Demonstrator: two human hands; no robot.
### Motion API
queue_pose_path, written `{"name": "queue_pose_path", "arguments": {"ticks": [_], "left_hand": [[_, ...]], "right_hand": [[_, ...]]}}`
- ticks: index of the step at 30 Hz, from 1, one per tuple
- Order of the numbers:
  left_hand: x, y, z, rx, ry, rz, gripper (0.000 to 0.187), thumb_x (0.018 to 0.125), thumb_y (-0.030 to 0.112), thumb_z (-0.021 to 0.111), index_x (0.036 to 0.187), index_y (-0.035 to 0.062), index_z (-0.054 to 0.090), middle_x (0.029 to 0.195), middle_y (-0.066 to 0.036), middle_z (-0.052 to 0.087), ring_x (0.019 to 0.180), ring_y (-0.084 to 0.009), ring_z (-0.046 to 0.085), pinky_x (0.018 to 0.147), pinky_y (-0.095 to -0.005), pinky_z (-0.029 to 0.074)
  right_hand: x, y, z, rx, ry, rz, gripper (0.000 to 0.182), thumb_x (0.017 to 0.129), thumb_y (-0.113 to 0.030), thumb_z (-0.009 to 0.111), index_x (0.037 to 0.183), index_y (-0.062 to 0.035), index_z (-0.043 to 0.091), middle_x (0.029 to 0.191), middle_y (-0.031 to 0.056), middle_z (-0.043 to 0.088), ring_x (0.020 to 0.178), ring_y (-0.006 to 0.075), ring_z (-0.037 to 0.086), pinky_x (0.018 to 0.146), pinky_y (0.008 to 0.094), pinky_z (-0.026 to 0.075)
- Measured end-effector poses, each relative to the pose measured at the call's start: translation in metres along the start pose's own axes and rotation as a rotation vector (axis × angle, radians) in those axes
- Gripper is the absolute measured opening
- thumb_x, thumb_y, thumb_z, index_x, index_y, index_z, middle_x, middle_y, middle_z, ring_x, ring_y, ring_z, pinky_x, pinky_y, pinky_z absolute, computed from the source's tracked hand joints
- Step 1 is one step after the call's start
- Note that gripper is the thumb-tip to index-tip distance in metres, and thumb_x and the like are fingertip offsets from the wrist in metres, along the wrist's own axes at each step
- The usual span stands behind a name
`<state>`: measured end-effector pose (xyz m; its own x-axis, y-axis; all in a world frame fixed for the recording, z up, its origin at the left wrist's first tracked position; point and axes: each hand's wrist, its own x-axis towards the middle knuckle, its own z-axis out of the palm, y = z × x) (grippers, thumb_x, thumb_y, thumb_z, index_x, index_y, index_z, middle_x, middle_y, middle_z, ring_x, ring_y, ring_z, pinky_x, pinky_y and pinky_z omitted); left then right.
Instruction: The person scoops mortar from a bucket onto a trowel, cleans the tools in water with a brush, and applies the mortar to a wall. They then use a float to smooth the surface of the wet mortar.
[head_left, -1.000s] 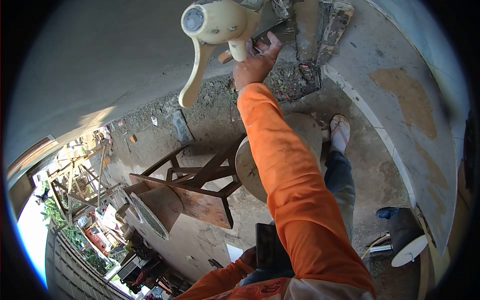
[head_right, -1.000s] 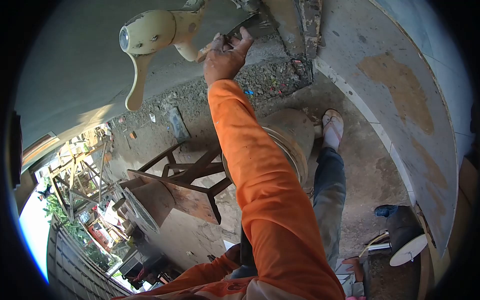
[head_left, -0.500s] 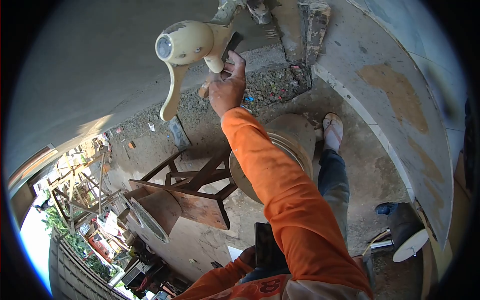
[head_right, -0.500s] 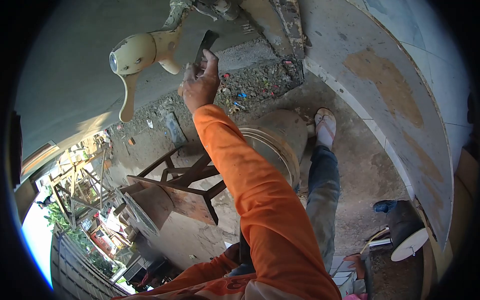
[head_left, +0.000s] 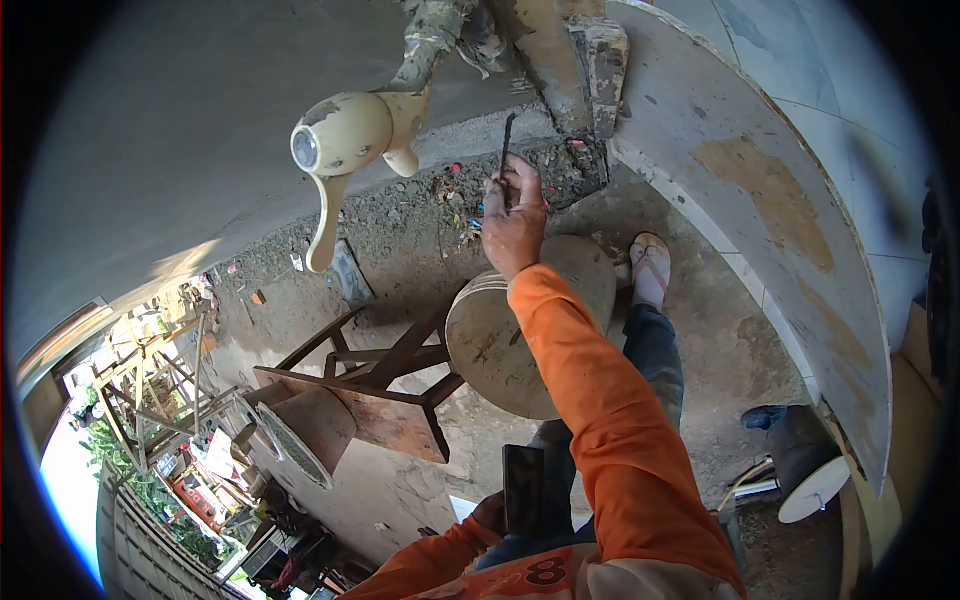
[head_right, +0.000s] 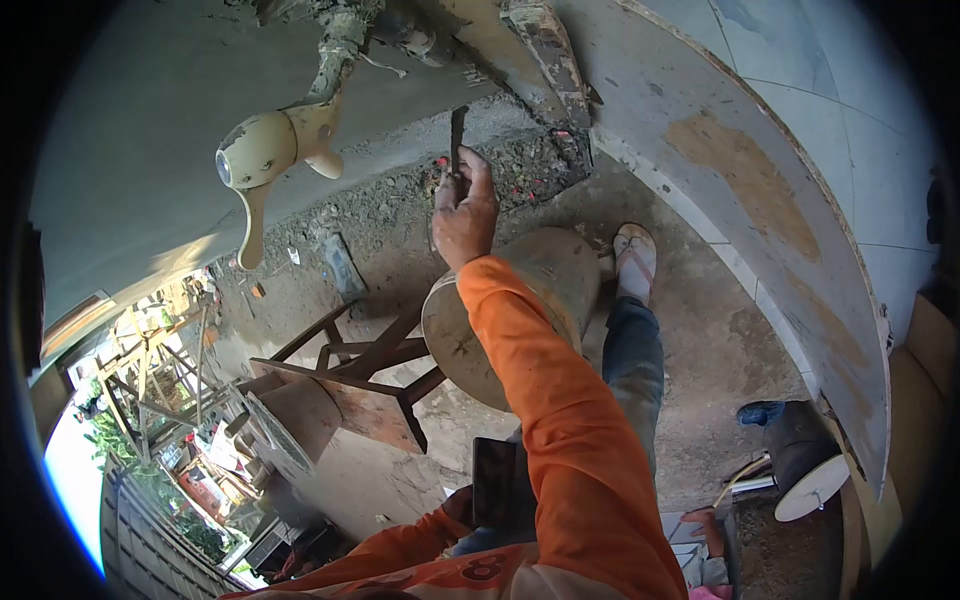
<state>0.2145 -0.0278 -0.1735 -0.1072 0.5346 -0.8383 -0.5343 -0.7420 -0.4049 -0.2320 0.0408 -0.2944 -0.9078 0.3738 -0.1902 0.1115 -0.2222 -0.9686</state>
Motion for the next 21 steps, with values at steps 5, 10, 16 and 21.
{"name": "queue_pose_path", "arguments": {"ticks": [5,10,16,21], "left_hand": [[0.014,-0.002,0.015,-0.029,-0.028,0.007,0.047,0.088,0.025,0.062,0.127,0.002,0.051,0.122,-0.012,0.06,0.108,-0.0243,0.06,0.098,-0.0401,0.046],[0.025,-0.007,0.018,-0.047,0.027,-0.026,0.049,0.087,0.026,0.063,0.128,0.0028,0.05,0.122,-0.012,0.059,0.108,-0.0249,0.06,0.099,-0.0406,0.046],[0.037,-0.007,0.024,-0.011,0.045,0.002,0.051,0.086,0.027,0.064,0.128,0.0031,0.049,0.122,-0.012,0.059,0.108,-0.0248,0.06,0.098,-0.0405,0.047],[0.043,-0.006,0.04,-0.011,0.09,0.005,0.05,0.086,0.025,0.065,0.128,0.0032,0.05,0.121,-0.012,0.06,0.107,-0.0246,0.06,0.098,-0.0404,0.047]], "right_hand": [[0.072,0.005,-0.063,-0.271,-0.036,-0.316,0.035,0.084,0.001,0.054,0.118,-0.0067,0.055,0.103,0.0154,0.06,0.094,0.0293,0.061,0.082,0.0358,0.049],[0.122,0.004,-0.069,-0.347,-0.16,-0.558,0.034,0.084,0.0,0.056,0.116,-0.0099,0.056,0.11,0.0126,0.062,0.097,0.0282,0.063,0.08,0.0332,0.051],[0.136,0.012,-0.065,-0.353,-0.224,-0.542,0.033,0.083,0.001,0.052,0.114,-0.0095,0.057,0.105,0.0153,0.061,0.098,0.0349,0.059,0.085,0.0407,0.048],[0.142,0.049,-0.073,-0.404,-0.212,-0.478,0.034,0.083,0.001,0.054,0.115,-0.0092,0.057,0.105,0.015,0.062,0.095,0.0318,0.061,0.081,0.0376,0.049]]}}
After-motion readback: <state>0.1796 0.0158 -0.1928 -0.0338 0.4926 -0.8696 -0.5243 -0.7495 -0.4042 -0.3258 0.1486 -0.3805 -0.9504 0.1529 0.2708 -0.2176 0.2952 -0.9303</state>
